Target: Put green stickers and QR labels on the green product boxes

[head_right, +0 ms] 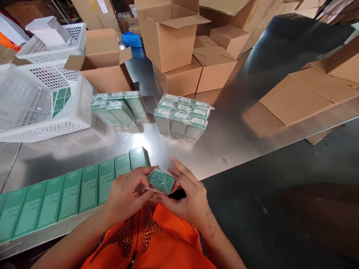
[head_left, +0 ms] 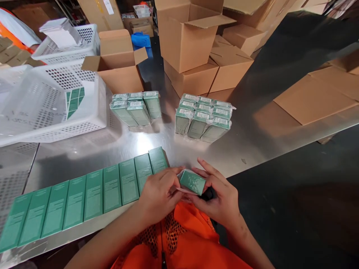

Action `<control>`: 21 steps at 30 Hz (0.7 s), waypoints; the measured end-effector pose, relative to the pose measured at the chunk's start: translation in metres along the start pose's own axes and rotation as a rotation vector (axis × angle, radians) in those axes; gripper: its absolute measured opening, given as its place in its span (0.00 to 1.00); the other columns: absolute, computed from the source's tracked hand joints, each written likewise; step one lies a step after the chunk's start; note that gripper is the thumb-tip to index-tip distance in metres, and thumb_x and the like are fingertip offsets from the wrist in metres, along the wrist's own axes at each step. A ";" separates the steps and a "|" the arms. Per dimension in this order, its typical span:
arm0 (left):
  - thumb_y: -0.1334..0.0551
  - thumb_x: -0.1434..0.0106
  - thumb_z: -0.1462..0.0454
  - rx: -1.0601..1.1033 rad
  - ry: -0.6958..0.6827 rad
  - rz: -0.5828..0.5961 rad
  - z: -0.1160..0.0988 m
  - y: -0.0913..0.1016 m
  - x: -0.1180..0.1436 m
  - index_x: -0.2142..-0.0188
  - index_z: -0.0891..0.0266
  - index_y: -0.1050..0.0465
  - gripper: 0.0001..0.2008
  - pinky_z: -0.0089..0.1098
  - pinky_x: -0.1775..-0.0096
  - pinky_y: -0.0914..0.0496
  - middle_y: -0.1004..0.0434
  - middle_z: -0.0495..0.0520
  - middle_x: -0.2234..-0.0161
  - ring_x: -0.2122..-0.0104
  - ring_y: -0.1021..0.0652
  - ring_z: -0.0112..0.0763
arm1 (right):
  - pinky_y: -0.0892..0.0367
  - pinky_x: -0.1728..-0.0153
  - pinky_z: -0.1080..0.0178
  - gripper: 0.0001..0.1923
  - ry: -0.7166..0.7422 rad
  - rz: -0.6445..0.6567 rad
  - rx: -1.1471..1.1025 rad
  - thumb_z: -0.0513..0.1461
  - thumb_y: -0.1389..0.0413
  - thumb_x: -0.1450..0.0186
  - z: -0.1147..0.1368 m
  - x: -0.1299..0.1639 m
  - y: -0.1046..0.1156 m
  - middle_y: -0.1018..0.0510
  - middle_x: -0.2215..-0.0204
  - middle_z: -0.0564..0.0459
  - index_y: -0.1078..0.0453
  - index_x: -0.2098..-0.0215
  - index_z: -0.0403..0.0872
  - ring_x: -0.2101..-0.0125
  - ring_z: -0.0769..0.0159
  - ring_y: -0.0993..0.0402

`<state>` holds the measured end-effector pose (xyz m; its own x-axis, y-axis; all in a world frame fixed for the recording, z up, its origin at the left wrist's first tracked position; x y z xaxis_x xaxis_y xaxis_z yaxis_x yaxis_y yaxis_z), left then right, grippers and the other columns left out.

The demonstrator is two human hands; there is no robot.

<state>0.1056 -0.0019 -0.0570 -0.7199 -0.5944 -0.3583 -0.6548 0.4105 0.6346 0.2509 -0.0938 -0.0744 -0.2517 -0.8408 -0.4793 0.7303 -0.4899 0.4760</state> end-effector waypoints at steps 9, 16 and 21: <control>0.37 0.41 0.73 -0.243 0.170 0.250 0.016 -0.024 0.006 0.70 0.61 0.34 0.08 0.36 0.66 0.25 0.24 0.52 0.67 0.66 0.21 0.37 | 0.21 0.55 0.53 0.16 -0.179 0.245 0.201 0.47 0.33 0.42 -0.032 0.010 -0.011 0.23 0.45 0.39 0.27 0.62 0.48 0.47 0.48 0.24; 0.37 0.38 0.69 -0.365 -0.010 0.253 0.002 -0.041 0.012 0.68 0.60 0.32 0.05 0.37 0.69 0.27 0.27 0.55 0.66 0.64 0.26 0.40 | 0.22 0.54 0.52 0.30 -0.177 0.067 -0.077 0.48 0.31 0.43 -0.035 0.011 0.008 0.23 0.47 0.41 0.36 0.48 0.52 0.48 0.50 0.23; 0.38 0.37 0.64 -0.275 -0.292 0.085 -0.026 -0.040 0.021 0.74 0.60 0.33 0.09 0.33 0.78 0.38 0.33 0.51 0.75 0.73 0.31 0.35 | 0.23 0.72 0.57 0.28 -0.218 -0.286 -0.364 0.55 0.45 0.32 -0.040 -0.007 0.034 0.20 0.60 0.47 0.38 0.38 0.54 0.67 0.56 0.19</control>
Point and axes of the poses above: each hand's wrist, its own x-axis away from the middle knuckle, its own y-axis out of the back of the hand, z = x × y, the point moved 5 cm from there along -x, towards the middle knuckle
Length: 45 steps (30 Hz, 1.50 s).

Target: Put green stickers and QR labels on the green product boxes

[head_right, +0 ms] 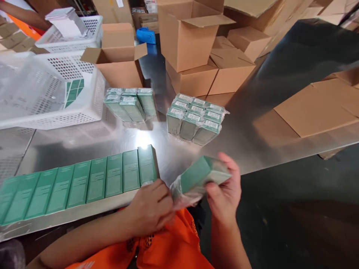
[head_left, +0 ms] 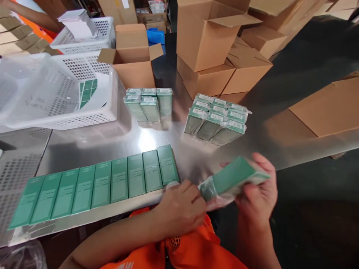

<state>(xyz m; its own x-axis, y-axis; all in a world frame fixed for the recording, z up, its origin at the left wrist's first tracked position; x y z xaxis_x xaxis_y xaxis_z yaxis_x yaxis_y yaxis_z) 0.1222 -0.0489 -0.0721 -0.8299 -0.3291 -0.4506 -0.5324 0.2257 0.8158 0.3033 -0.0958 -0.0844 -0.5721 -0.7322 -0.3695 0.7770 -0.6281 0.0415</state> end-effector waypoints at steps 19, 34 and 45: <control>0.37 0.47 0.57 1.321 0.417 0.187 0.019 -0.017 0.105 0.83 0.61 0.36 0.15 0.30 0.69 0.30 0.26 0.55 0.72 0.69 0.23 0.34 | 0.30 0.44 0.41 0.41 0.249 0.741 0.614 0.53 0.33 0.43 -0.029 0.000 -0.094 0.33 0.39 0.40 0.37 0.34 0.56 0.37 0.43 0.37; 0.37 0.50 0.68 1.258 0.210 0.097 0.018 -0.017 0.097 0.79 0.61 0.32 0.06 0.26 0.76 0.34 0.29 0.51 0.79 0.81 0.29 0.27 | 0.30 0.48 0.35 0.28 0.448 0.737 0.800 0.53 0.37 0.37 -0.017 0.012 -0.104 0.34 0.41 0.39 0.28 0.43 0.53 0.39 0.37 0.40; 0.37 0.41 0.58 1.293 0.237 -0.067 0.023 -0.018 0.100 0.82 0.61 0.35 0.17 0.27 0.78 0.38 0.31 0.52 0.81 0.82 0.31 0.26 | 0.30 0.55 0.47 0.23 0.706 0.633 0.737 0.50 0.36 0.37 -0.014 0.032 -0.129 0.19 0.50 0.45 0.27 0.47 0.50 0.39 0.40 0.34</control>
<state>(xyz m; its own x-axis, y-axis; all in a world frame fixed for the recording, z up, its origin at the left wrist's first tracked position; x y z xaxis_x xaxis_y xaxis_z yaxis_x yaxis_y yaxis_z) 0.0444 -0.0646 -0.1401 -0.8171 -0.4960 -0.2939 -0.4554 0.8679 -0.1985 0.1883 -0.0350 -0.1148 0.3062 -0.8039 -0.5099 0.3997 -0.3775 0.8353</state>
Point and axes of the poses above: each hand's wrist, its own x-axis away from the middle knuckle, its own y-axis out of the back of the hand, z = x × y, the point moved 5 cm from there along -x, towards the middle knuckle
